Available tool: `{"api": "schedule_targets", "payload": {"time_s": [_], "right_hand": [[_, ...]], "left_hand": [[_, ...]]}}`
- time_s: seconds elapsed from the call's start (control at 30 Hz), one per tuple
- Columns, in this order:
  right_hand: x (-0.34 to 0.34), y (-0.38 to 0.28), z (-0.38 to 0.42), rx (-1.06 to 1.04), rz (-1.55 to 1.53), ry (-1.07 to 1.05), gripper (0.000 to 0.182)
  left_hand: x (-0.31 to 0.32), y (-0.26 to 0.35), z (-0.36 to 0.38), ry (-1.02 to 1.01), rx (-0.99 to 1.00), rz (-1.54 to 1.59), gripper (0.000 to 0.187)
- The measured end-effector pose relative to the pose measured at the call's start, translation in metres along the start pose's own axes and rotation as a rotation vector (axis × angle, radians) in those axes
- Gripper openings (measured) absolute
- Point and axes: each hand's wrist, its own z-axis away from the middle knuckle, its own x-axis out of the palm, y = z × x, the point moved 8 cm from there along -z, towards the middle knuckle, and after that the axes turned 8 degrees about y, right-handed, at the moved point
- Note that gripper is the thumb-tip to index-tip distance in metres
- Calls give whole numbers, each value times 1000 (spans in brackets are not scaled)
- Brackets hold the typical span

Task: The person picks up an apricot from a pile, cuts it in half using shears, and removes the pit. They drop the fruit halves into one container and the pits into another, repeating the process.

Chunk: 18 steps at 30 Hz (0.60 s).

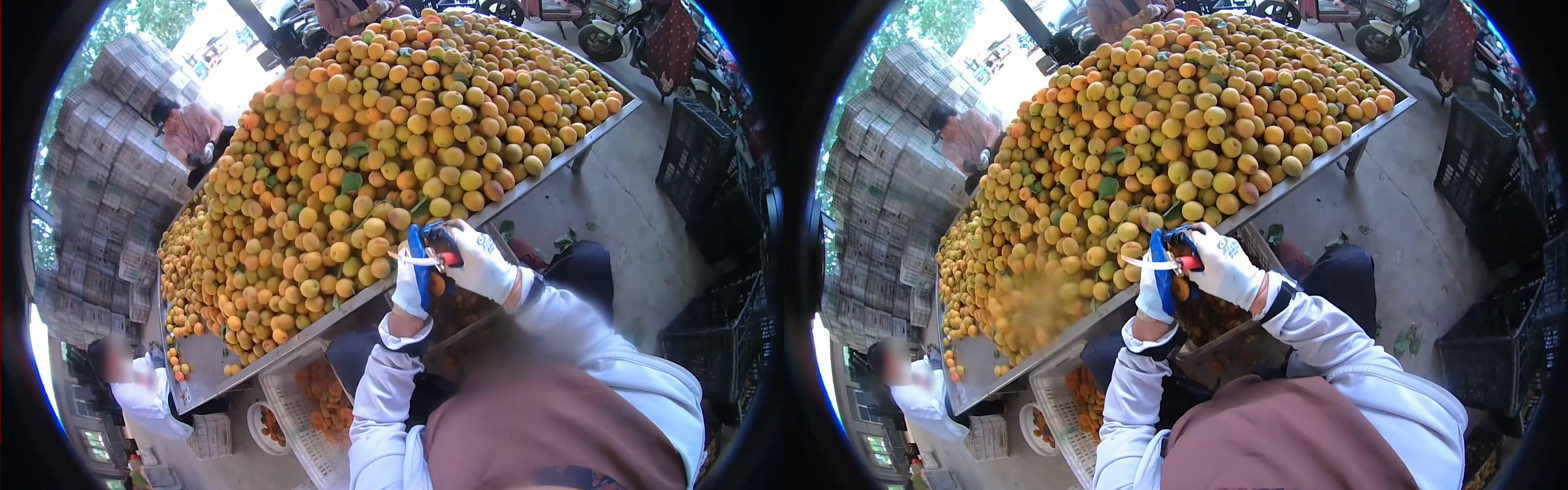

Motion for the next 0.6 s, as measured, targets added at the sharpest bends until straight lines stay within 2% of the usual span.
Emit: {"api": "schedule_targets", "payload": {"time_s": [0.07, 0.13, 0.27, 0.33, 0.37, 0.6], "right_hand": [[3, 4, 3, 60, 14, -9, 44], [3, 5, 4, 79, -6, 14, 44], [1, 0, 6, 158, -94, 70, 46], [0, -2, 7, 179, -96, 100, 44], [2, -1, 6, 191, -89, 121, 42], [6, -2, 4, 170, -102, 236, 34]], "left_hand": [[8, 6, 4, -68, -19, -26, 40], [7, 7, 8, 94, 137, 91, 36], [5, -1, 7, 39, 245, 8, 35], [4, 3, 10, 179, 313, 36, 32], [2, 3, 8, 180, 383, 11, 31], [-8, -2, -7, 174, 468, -21, 30]]}}
